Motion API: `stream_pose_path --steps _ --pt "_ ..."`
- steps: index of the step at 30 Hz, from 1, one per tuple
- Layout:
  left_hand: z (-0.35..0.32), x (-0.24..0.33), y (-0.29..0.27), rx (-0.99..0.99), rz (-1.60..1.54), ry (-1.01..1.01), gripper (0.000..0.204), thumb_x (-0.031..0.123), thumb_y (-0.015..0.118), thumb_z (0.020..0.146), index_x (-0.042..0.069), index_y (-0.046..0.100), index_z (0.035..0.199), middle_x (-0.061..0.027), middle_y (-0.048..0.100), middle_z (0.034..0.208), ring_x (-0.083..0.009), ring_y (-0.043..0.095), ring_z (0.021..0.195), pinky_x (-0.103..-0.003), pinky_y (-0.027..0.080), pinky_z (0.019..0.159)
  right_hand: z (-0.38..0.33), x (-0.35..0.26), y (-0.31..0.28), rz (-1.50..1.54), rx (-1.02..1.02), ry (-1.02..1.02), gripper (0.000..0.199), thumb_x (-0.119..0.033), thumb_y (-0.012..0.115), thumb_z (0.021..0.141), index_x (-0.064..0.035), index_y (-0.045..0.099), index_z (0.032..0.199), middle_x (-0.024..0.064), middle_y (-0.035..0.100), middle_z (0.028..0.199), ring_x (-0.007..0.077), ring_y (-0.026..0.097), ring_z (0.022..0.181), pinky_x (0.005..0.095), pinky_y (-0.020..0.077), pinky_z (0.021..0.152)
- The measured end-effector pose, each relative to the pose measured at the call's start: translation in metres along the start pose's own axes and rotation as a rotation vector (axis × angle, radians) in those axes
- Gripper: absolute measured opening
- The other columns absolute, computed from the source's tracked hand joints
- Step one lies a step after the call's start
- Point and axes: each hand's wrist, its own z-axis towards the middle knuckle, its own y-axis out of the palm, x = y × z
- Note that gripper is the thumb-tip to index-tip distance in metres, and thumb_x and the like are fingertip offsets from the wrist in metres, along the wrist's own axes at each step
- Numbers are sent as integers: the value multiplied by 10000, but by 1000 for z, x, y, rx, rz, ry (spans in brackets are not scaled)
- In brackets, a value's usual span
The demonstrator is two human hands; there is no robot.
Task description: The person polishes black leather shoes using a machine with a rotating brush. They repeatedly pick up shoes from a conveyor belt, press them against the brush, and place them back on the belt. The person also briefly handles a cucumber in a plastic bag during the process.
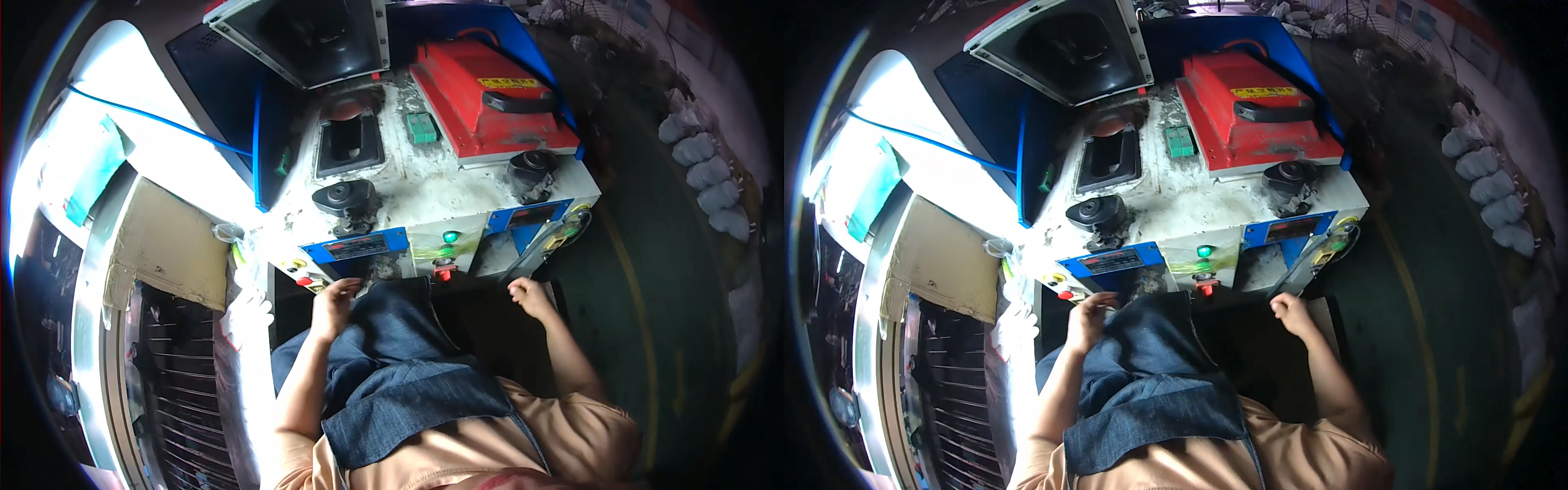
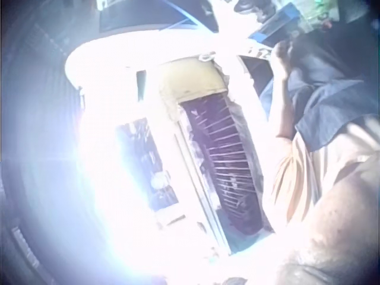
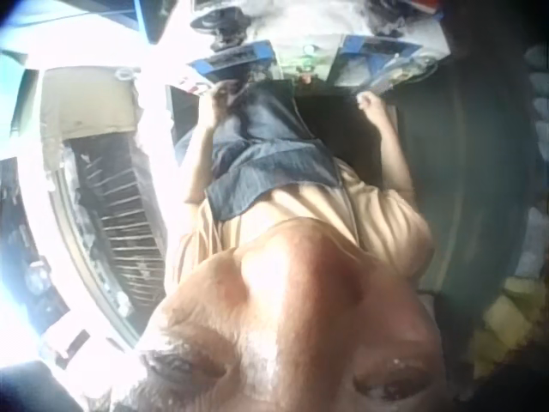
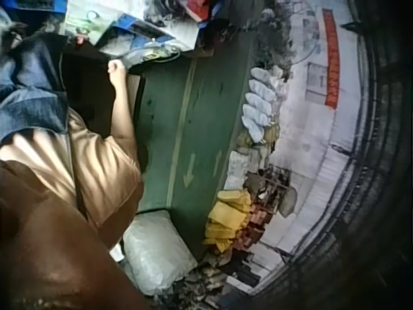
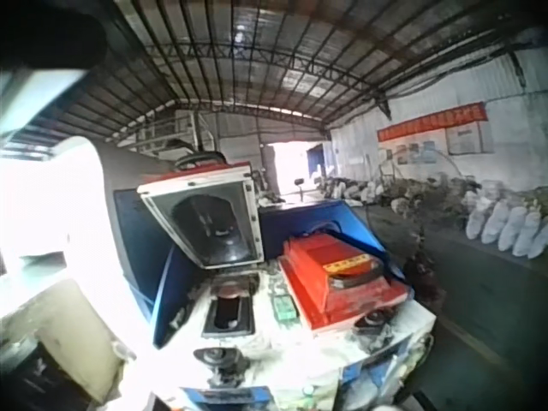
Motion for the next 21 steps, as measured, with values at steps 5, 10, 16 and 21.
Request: stream_pose_path --steps 5,10,16,21 --pt "-59 -54 -79 278 313 -41 368 -110 495 851 78 700 1093 -103 653 1086 -246 648 1007 -330 493 916 -10 -46 35 -51 -170 -30 135 -91 631 937 -13 672 1040 52 694 869 108 660 748 278 538 710" --pt "-124 -143 -129 695 207 -133 400 -95 480 919 108 667 1209 -65 700 993 -121 624 847 -275 493 799 -3 -105 57 -90 -256 -187 173 -122 648 922 -19 675 1058 78 715 925 157 680 827 313 541 749" --pt "-169 -156 -165 905 310 -181 315 -16 548 958 108 664 1223 -66 714 861 -109 569 673 -272 466 629 -6 -181 98 -35 -293 -422 136 -88 660 907 -28 688 1025 102 702 921 196 695 836 327 548 741" --pt "-196 -163 -172 786 779 -326 294 -73 506 893 67 677 1087 -126 579 1004 -282 612 899 -392 497 771 -19 -237 150 93 -252 -633 115 -84 666 909 -32 682 1011 93 666 867 209 678 788 320 537 688"
